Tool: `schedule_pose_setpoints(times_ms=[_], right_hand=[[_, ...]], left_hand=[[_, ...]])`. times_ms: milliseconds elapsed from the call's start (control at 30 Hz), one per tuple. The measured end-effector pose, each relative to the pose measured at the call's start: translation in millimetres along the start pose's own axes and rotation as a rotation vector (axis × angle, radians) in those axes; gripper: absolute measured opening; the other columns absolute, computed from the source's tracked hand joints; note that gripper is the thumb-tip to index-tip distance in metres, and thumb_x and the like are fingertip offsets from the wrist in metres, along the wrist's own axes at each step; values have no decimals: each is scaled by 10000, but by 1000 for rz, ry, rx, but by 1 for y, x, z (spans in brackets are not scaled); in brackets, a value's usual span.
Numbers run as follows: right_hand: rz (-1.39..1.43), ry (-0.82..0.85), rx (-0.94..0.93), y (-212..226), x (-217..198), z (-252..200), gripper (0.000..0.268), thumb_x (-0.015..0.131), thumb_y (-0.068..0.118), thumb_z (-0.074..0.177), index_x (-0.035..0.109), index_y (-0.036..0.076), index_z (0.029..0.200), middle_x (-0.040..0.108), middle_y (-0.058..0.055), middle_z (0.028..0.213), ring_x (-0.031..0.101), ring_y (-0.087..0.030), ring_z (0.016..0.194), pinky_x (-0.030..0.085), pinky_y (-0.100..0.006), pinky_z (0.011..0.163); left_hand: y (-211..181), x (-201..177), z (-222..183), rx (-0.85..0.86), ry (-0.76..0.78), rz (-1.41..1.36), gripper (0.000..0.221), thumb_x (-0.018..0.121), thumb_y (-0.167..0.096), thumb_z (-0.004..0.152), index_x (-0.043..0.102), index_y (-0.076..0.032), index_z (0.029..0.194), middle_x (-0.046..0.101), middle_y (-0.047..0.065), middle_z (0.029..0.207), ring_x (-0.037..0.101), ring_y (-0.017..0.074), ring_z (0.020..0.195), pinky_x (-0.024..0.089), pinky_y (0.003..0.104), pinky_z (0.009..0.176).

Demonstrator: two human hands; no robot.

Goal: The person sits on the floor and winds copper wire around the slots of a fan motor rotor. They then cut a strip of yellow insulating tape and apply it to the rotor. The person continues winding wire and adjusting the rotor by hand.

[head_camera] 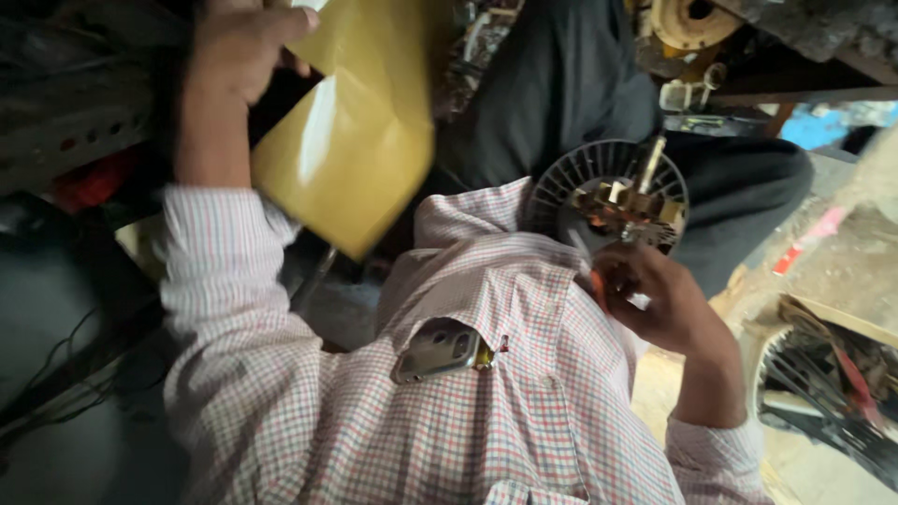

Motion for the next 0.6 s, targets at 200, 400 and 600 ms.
schedule_pose_setpoints(times_ms=[200,400,600], right_hand=[[836,218,-242,68,39,29,696,719,-86,875,454,-18,1515,664,-183,1320,719,-274,1115,633,-419,953],[1034,401,-155,92,84,65,626,688,-146,906,491,-55,1493,696,-232,1262,752,-282,992,634,-349,791],[1057,521,-127,123,85,73,683,674,-139,801,480,-69,1452,653,-250,1295,725,-290,1086,646,-398,925]], left_hand=[[-97,55,-78,166,71,-439,525,677,-31,915,556,-154,1410,703,92,1177,738,168,924,627,300,723],[-64,85,-89,-54,76,-491,210,721,30,946,686,39,1153,741,131,1125,726,141,942,635,278,863],[-97,79,-106,34,468,-375,428,682,-28,813,646,-114,1231,753,59,1030,739,95,789,623,235,663]])
Point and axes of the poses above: each hand's wrist, its own z-axis towards the middle knuckle, its own x-axis out of the palm, y = z × x, the point moved 10 cm from there along z, towards the middle knuckle
